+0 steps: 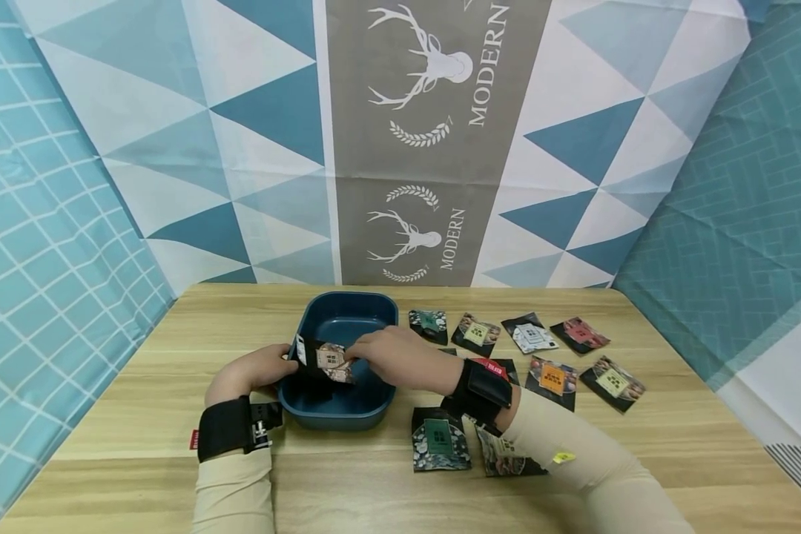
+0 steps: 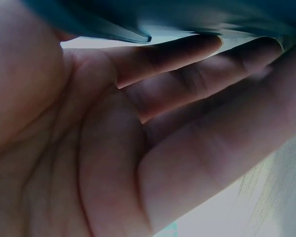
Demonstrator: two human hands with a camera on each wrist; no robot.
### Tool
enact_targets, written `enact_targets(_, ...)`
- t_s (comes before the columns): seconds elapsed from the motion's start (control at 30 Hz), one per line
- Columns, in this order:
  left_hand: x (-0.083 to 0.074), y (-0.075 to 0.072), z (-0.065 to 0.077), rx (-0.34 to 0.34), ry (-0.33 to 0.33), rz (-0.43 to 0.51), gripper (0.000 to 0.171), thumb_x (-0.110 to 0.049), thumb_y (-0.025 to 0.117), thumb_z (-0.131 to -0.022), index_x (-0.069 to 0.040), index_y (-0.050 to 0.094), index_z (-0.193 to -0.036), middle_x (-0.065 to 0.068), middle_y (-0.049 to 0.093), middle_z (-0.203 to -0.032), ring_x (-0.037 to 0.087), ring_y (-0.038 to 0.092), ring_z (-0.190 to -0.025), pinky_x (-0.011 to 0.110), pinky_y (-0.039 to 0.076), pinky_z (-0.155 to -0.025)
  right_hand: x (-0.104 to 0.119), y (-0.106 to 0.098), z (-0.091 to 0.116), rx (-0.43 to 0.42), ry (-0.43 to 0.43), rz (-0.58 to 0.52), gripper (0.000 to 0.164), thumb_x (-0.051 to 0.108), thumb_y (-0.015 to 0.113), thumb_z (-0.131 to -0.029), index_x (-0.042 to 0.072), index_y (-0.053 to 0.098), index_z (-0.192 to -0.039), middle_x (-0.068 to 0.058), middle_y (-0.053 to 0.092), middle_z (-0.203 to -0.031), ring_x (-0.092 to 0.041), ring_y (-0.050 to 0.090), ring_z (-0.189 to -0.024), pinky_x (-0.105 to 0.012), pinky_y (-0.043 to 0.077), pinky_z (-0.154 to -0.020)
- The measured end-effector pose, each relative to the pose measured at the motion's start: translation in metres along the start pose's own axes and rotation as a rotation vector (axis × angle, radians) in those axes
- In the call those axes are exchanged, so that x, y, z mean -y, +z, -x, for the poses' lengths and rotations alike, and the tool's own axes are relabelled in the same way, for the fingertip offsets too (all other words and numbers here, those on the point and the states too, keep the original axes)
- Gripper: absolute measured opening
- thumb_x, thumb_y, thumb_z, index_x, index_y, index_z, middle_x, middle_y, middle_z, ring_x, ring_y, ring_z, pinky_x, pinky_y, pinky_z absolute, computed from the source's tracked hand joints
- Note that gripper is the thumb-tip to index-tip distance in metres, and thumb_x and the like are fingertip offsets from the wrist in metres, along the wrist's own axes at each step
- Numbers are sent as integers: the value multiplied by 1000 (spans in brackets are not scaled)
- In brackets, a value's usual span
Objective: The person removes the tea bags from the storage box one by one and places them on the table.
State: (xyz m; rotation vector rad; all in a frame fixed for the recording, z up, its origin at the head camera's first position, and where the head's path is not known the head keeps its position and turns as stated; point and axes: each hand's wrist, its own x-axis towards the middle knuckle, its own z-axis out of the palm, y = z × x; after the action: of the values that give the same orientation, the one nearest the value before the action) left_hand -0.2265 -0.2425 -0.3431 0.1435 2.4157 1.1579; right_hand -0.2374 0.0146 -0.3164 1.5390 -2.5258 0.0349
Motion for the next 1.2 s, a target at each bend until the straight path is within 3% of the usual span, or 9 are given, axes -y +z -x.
enact_targets(0.17, 0, 0, 0, -7, -5, -5, 50, -9, 37, -96, 14, 25, -138, 34, 50, -119, 28, 65, -89, 41, 56, -72, 2, -11, 16, -16, 9, -8, 31, 7, 49, -95, 22, 62, -120, 6, 63, -116, -9, 61, -99, -21, 48, -77)
enact_targets(0.4, 0, -1, -1, -3, 1, 0, 49, -9, 36, -96, 14, 25, -138, 34, 50, -119, 28, 64, -91, 41, 56, -72, 1, -17, 37, -24, 44, -11, 35, 5, 46, -95, 22, 61, -122, 6, 63, -118, -11, 60, -104, -25, 47, -89)
enact_targets(0.77, 1, -1, -2, -5, 5, -15, 49, -10, 37, -96, 13, 26, -138, 31, 53, -116, 24, 62, -88, 37, 56, -70, -5, -15, 67, -58, 36, 22, 30, 6, 51, -93, 22, 63, -116, 6, 66, -108, -8, 62, -91, -22, 50, -76)
enact_targets(1.07, 0, 1, -3, -8, 2, 6, 50, -9, 36, -95, 14, 26, -138, 34, 51, -119, 28, 64, -90, 41, 57, -72, -18, -15, 111, 17, 188, -73, 30, 6, 55, -92, 18, 62, -119, 4, 65, -111, -9, 64, -85, -21, 50, -68)
enact_targets(1.2, 1, 0, -2, -11, -8, 0, 50, -9, 36, -95, 13, 25, -139, 34, 51, -119, 28, 64, -91, 40, 56, -72, -25, -10, 127, 56, 243, -85, 31, 5, 56, -91, 17, 62, -118, 3, 67, -99, -4, 56, -66, -18, 38, -54)
